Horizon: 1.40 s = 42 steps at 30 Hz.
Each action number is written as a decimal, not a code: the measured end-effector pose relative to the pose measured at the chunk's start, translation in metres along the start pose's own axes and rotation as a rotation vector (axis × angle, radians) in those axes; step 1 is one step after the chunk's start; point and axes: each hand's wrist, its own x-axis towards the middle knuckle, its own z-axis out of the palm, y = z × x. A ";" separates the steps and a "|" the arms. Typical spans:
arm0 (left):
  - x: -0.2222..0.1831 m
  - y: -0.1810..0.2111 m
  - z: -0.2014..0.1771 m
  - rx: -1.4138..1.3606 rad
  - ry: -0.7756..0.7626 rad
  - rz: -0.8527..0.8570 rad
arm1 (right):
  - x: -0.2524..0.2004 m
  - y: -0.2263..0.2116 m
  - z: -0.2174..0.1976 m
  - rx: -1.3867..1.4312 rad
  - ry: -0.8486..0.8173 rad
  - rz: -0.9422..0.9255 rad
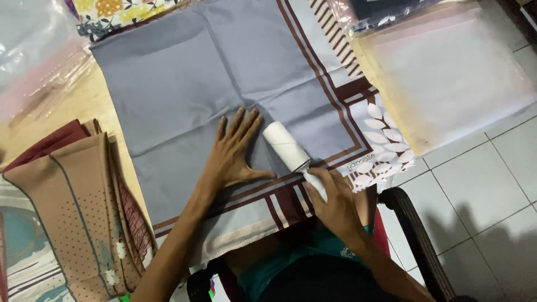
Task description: Using a lint roller to remove debris from folded fabric pieces on a work table.
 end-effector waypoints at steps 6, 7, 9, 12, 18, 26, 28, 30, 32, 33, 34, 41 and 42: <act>-0.002 0.002 -0.004 0.021 -0.008 0.010 | 0.014 0.017 -0.020 -0.016 -0.069 0.128; -0.001 0.003 -0.005 0.020 -0.008 0.013 | 0.021 0.025 -0.028 -0.017 -0.067 0.131; -0.001 0.004 -0.006 0.039 -0.031 -0.011 | 0.036 0.042 -0.045 -0.046 0.012 0.162; -0.001 0.004 -0.007 0.015 -0.036 -0.020 | 0.047 0.062 -0.069 -0.093 0.131 0.212; -0.002 0.002 -0.001 0.032 0.005 -0.007 | 0.053 0.057 -0.097 -0.118 0.297 0.309; -0.004 0.005 -0.011 -0.038 -0.008 0.073 | 0.006 0.013 -0.085 0.077 0.309 0.258; -0.004 0.011 -0.015 -0.061 0.001 0.086 | -0.010 -0.003 -0.068 0.134 0.194 0.318; -0.005 0.018 -0.019 -0.040 -0.020 0.142 | -0.026 -0.019 -0.046 0.057 0.051 0.069; -0.008 0.017 -0.014 -0.041 -0.039 0.132 | -0.036 -0.009 -0.024 0.116 -0.073 0.213; -0.009 0.016 -0.011 -0.042 -0.054 0.121 | -0.041 -0.005 -0.013 0.173 -0.198 0.351; -0.009 0.016 -0.011 -0.045 -0.055 0.122 | -0.042 0.005 -0.011 0.171 -0.199 0.354; -0.008 0.016 -0.011 -0.031 -0.063 0.110 | -0.012 0.013 -0.062 0.111 -0.133 0.567; -0.008 0.016 -0.011 -0.049 -0.071 0.101 | -0.009 0.013 -0.070 0.070 -0.077 0.623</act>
